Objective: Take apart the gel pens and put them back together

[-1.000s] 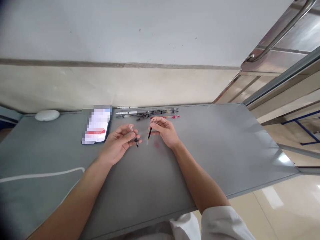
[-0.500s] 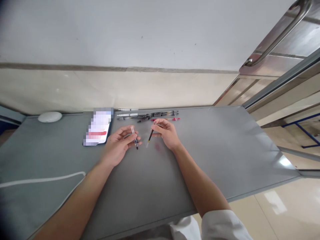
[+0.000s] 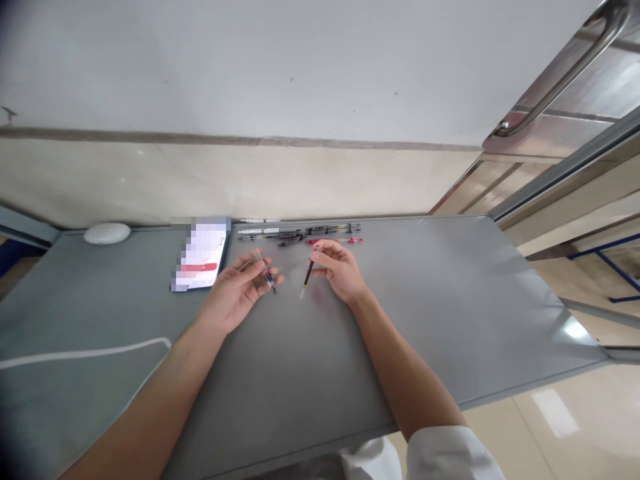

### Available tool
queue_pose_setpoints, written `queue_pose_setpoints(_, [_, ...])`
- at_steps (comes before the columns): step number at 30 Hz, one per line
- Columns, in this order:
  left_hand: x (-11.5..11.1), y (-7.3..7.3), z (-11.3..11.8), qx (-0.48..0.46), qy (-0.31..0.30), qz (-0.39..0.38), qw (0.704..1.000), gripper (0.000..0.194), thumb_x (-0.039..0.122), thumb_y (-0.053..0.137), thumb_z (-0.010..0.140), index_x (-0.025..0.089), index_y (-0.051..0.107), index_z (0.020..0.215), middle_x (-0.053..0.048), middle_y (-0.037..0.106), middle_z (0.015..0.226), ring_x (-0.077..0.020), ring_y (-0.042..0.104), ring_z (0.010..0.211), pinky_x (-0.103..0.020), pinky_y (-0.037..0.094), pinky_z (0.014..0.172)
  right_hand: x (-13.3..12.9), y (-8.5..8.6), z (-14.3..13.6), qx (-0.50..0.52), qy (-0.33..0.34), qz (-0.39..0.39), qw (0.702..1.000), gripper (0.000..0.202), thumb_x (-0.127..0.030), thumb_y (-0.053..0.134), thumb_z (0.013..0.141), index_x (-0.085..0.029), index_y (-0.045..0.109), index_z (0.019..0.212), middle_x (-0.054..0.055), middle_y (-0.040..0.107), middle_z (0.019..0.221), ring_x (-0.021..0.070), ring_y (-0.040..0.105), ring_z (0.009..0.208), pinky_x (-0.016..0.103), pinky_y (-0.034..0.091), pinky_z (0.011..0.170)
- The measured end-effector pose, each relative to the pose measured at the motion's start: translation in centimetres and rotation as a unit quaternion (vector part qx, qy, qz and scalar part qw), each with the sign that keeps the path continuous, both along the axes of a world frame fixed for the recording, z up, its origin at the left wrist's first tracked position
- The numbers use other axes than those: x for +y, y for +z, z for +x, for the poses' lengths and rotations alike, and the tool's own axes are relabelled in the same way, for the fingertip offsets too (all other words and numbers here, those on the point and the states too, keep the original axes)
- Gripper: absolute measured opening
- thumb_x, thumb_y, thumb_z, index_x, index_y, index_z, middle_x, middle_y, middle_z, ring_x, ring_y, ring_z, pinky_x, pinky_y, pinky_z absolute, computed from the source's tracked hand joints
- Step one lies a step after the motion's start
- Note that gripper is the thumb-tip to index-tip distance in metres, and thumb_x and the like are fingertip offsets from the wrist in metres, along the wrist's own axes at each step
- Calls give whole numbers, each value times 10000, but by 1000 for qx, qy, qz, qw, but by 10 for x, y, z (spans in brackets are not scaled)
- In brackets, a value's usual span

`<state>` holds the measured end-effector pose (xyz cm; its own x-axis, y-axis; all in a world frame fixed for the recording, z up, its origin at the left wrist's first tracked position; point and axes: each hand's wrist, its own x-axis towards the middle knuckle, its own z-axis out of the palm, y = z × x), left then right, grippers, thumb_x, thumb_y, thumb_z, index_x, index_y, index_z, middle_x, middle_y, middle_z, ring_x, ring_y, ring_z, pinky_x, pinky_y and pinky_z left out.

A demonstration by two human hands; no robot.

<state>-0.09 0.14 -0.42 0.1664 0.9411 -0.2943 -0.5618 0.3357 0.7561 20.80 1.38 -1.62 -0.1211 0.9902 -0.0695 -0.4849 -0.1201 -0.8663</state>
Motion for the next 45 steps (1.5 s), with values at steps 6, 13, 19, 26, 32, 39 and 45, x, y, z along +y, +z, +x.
queue_pose_setpoints(6, [0, 0, 0, -6, -11, -4, 1000, 269, 147, 760, 735, 186, 641, 973, -12, 688, 884, -159, 682, 774, -400, 605, 796, 0, 1, 0, 0, 5, -2, 1000, 177, -273, 785, 677, -252, 649, 788, -42, 581, 802, 107, 588, 692, 293, 586, 640])
queue_pose_setpoints(13, [0, 1, 0, -6, -11, -6, 1000, 269, 136, 757, 731, 181, 640, 969, -16, 684, 879, -163, 683, 776, -393, 606, 788, 0, 0, 1, 8, 13, 5, 1000, 149, -257, 772, 699, -253, 659, 796, -40, 574, 817, 108, 598, 697, 294, 589, 638])
queue_pose_setpoints(19, [0, 1, 0, 0, -11, -4, 1000, 280, 145, 767, 726, 180, 645, 976, -15, 685, 882, -161, 683, 777, -394, 605, 794, -1, 1, 1, 5, 15, 5, 1000, 142, -255, 772, 703, -257, 666, 798, -39, 576, 805, 109, 598, 698, 300, 592, 652])
queue_pose_setpoints(26, [0, 0, 0, 15, 1, 13, 1000, 305, 157, 787, 707, 190, 663, 984, -12, 700, 878, -163, 689, 771, -403, 598, 798, -2, 1, -4, 13, -67, 13, 998, 162, -278, 782, 689, -276, 671, 807, -39, 591, 827, 106, 585, 707, 272, 581, 622])
queue_pose_setpoints(32, [0, -5, 1, 57, 9, 65, 996, 318, 187, 786, 720, 213, 682, 1020, -32, 726, 942, -188, 700, 836, -392, 581, 806, -2, 0, -9, -50, -72, 13, 996, 162, -323, 776, 684, -277, 696, 817, -18, 653, 932, 125, 624, 729, 303, 583, 661])
queue_pose_setpoints(39, [0, -6, 2, 78, 7, 52, 996, 350, 216, 793, 719, 221, 681, 1051, -60, 729, 1046, -213, 702, 921, -373, 576, 814, 0, -1, -9, -59, -86, 7, 995, 199, -364, 765, 692, -288, 694, 861, -16, 675, 948, 139, 656, 736, 317, 584, 680])
queue_pose_setpoints(45, [0, -7, 2, 74, 1, 54, 996, 361, 226, 784, 735, 220, 669, 1076, -68, 720, 1071, -217, 702, 922, -376, 586, 795, 0, -3, -10, -52, -90, 22, 994, 160, -330, 764, 704, -277, 703, 842, -17, 652, 916, 136, 660, 754, 302, 587, 675])
